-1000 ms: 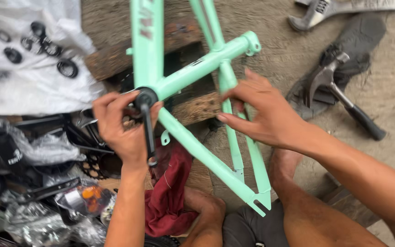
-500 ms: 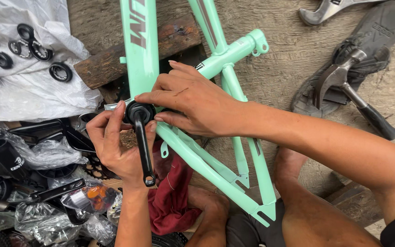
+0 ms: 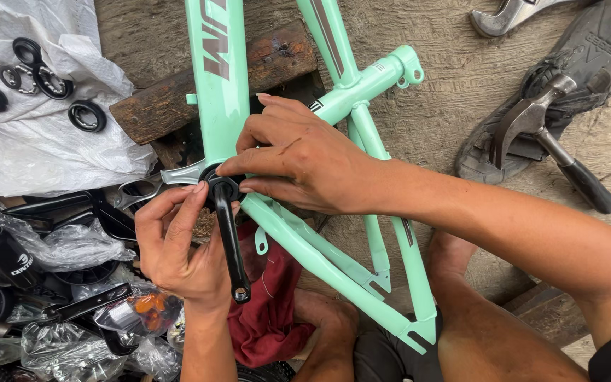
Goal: The person installs a crank arm into the bottom bracket of a mint green bicycle frame, secures it with a wrench, then switches to a cream-colored frame and uses a hammer to tap a bottom bracket cup into place.
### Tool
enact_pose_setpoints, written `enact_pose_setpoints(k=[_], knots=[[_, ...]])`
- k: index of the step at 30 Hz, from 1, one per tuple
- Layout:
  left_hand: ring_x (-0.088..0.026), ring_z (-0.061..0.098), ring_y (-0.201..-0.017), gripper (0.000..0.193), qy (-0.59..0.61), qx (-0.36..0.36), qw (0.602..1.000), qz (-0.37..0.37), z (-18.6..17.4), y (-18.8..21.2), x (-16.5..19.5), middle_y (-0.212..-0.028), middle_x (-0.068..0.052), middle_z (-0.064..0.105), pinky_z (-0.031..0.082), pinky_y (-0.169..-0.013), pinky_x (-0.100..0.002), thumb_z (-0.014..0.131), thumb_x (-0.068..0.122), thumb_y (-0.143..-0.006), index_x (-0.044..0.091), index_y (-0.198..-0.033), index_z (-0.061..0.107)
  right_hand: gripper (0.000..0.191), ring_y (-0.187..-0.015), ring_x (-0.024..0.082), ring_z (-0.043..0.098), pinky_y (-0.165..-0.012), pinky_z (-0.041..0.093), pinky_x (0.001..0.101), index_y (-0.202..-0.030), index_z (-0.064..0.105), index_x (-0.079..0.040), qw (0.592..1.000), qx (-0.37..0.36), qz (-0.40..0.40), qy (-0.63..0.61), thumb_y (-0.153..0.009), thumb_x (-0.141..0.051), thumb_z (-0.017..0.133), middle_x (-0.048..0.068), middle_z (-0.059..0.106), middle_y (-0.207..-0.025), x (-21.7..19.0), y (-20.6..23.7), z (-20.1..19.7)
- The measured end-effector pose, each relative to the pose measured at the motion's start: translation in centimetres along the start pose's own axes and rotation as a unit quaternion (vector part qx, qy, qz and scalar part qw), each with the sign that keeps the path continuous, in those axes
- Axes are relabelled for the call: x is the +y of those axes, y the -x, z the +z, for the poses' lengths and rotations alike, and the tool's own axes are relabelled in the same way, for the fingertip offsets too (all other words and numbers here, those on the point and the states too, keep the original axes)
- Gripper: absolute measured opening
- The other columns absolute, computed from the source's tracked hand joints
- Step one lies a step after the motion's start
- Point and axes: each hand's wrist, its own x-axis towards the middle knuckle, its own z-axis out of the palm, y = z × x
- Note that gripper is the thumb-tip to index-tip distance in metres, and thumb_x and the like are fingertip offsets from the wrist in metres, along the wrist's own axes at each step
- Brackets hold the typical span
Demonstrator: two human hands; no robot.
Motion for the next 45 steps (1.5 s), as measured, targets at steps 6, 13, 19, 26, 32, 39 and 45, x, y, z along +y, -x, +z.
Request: enact_pose_setpoints(k=[6, 13, 19, 26, 32, 39, 45], knots=[[-0.021, 0.069, -0.105, 0.038, 0.008, 0.003, 1.0, 0.002, 0.1, 0.1, -0.3, -0.124, -0.011, 0.062, 0.062, -0.089, -0.028, 0.088, -0.001, -0.092, 0.004, -0.126, 0.073, 0.031, -0.1, 0.026, 0.055, -0.1, 0.041, 0.0462, -0.127, 0.071, -0.013, 1.0, -0.005, -0.013, 0.005, -0.098, -0.021, 0.079, 0.005, 0.059, -0.105, 0.1, -0.1, -0.2], [-0.02, 0.069, -0.104, 0.038, 0.007, 0.006, 1.0, -0.001, 0.3, 0.1, -0.5, -0.123, -0.011, 0.061, 0.062, -0.086, -0.028, 0.089, 0.0, -0.091, 0.004, -0.126, 0.074, 0.031, -0.1, 0.027, 0.055, -0.093, 0.041, 0.044, -0.126, 0.072, -0.012, 1.0, -0.007, -0.008, -0.002, -0.097, -0.021, 0.079, 0.006, 0.059, -0.105, 0.1, -0.2, -0.2], [-0.019, 0.067, -0.105, 0.039, -0.011, 0.007, 1.0, 0.001, 0.2, 0.1, -0.2, -0.124, -0.01, 0.059, 0.063, -0.084, -0.027, 0.09, -0.002, -0.091, 0.005, -0.127, 0.074, 0.032, -0.102, 0.025, 0.056, -0.108, 0.041, 0.049, -0.126, 0.071, -0.016, 0.999, 0.009, -0.016, 0.026, -0.096, -0.022, 0.079, 0.004, 0.058, -0.106, 0.0, -0.2, -0.1], [-0.019, 0.067, -0.103, 0.045, -0.007, 0.007, 1.0, 0.011, 0.3, 0.0, -0.1, -0.123, -0.011, 0.058, 0.062, -0.084, -0.027, 0.093, 0.003, -0.087, 0.004, -0.127, 0.072, 0.046, -0.103, 0.026, 0.055, -0.096, 0.044, 0.0427, -0.137, 0.065, -0.013, 1.0, -0.012, 0.0, 0.003, -0.094, -0.021, 0.08, 0.006, 0.056, -0.108, -0.5, 0.2, -0.1], [-0.02, 0.066, -0.1, 0.051, -0.034, 0.004, 0.999, 0.021, 0.1, 0.1, -0.4, -0.123, -0.012, 0.059, 0.059, -0.078, -0.028, 0.094, 0.012, -0.088, 0.003, -0.132, 0.069, 0.037, -0.096, 0.026, 0.053, -0.088, 0.044, 0.0418, -0.118, 0.063, -0.011, 0.999, -0.009, 0.031, -0.01, -0.09, -0.025, 0.084, 0.006, 0.055, -0.097, -1.5, 0.5, -0.7], [-0.02, 0.066, -0.098, 0.058, -0.062, 0.002, 0.998, 0.021, 0.0, 0.4, -0.5, -0.127, -0.013, 0.061, 0.058, -0.078, -0.028, 0.095, 0.017, -0.089, 0.004, -0.138, 0.066, 0.063, -0.086, 0.025, 0.05, -0.083, 0.04, 0.0439, -0.133, 0.06, 0.001, 0.996, -0.047, 0.055, -0.045, -0.082, -0.026, 0.084, 0.006, 0.054, -0.088, -1.7, 0.1, -1.5], [-0.02, 0.065, -0.1, 0.057, -0.058, 0.002, 0.998, 0.021, -0.2, 0.3, -0.4, -0.127, -0.013, 0.06, 0.059, -0.079, -0.028, 0.094, 0.018, -0.091, 0.004, -0.138, 0.065, 0.066, -0.09, 0.026, 0.051, -0.092, 0.04, 0.0473, -0.14, 0.057, -0.003, 0.997, -0.048, 0.052, -0.002, -0.084, -0.026, 0.083, 0.006, 0.056, -0.09, -1.5, 0.5, -1.9]])
